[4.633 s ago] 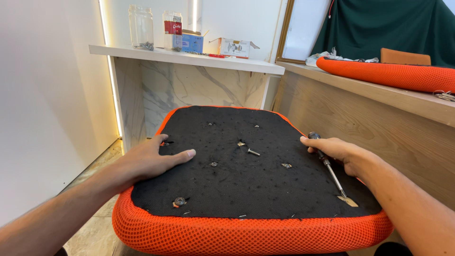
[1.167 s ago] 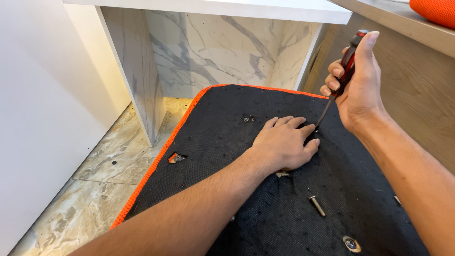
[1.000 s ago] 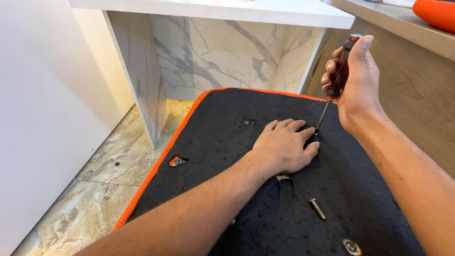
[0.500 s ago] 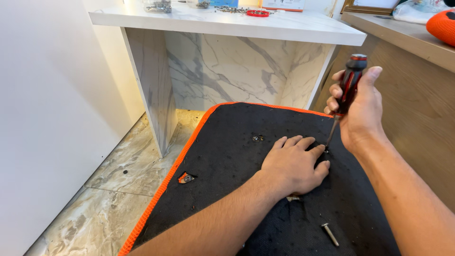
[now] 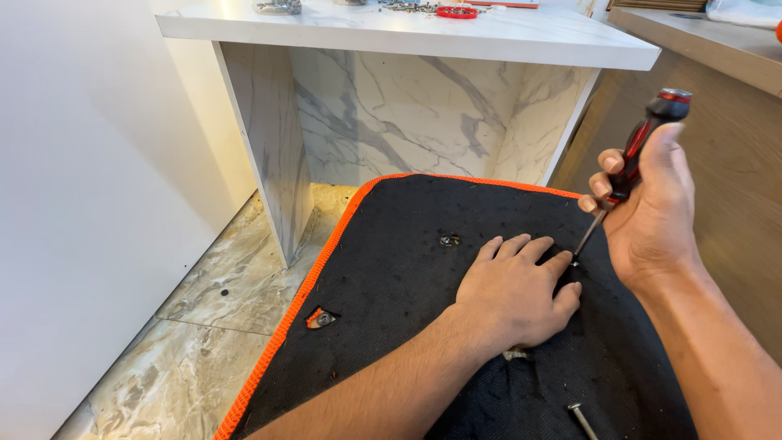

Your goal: The person uses a screwdriver to remove screws from the underside of an orange mesh chair seat. Screws are loosened and placed on the seat surface as they are removed.

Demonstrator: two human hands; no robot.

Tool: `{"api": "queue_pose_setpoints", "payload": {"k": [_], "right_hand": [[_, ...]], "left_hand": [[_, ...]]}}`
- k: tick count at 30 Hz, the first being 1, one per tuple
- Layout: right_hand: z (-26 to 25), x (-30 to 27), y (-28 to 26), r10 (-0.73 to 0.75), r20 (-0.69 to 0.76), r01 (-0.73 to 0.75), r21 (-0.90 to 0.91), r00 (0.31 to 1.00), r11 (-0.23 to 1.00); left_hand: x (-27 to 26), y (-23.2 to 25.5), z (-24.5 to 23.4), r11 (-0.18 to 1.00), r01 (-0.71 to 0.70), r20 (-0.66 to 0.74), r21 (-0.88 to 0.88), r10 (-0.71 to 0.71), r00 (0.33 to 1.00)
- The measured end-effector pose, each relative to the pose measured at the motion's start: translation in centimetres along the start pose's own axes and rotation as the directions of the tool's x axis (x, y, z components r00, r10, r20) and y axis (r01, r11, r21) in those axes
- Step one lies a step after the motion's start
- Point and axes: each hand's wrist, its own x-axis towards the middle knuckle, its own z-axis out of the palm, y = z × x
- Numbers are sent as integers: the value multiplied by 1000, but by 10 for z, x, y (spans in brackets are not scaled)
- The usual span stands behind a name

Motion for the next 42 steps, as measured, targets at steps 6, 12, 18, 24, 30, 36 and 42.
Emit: {"api": "queue_pose_setpoints", "payload": {"k": [6,12,18,24,30,36,42], "right_hand": [[1,-14,12,76,2,-76,132,997,988],[9,-23,22,-29,-111,28,-15,993,999],[4,-27,18,82,-104,-60,199,991,978],[3,-37,21,63,-181,-60,18,981,998],[0,-38,17,107,-114,-90,143,988,986],[0,-38,12,109,-231,-104,33,967,994],[-5,-37,10,129,-125,-105,183,984,977]], "left_hand": [[0,-2,1,1000,9,7,-5,-9,1000],[1,-2,-2,1000,1,13,-14,0,1000],[-1,0,-2,1000,-13,7,-13,13,1000],[-3,9,-5,1000,-19,34,-11,20,999],[-3,14,-5,999,-36,38,-13,36,999],[0,14,-3,999,-39,26,-27,39,999],[1,13,-1,999,-43,14,-25,43,999]]}}
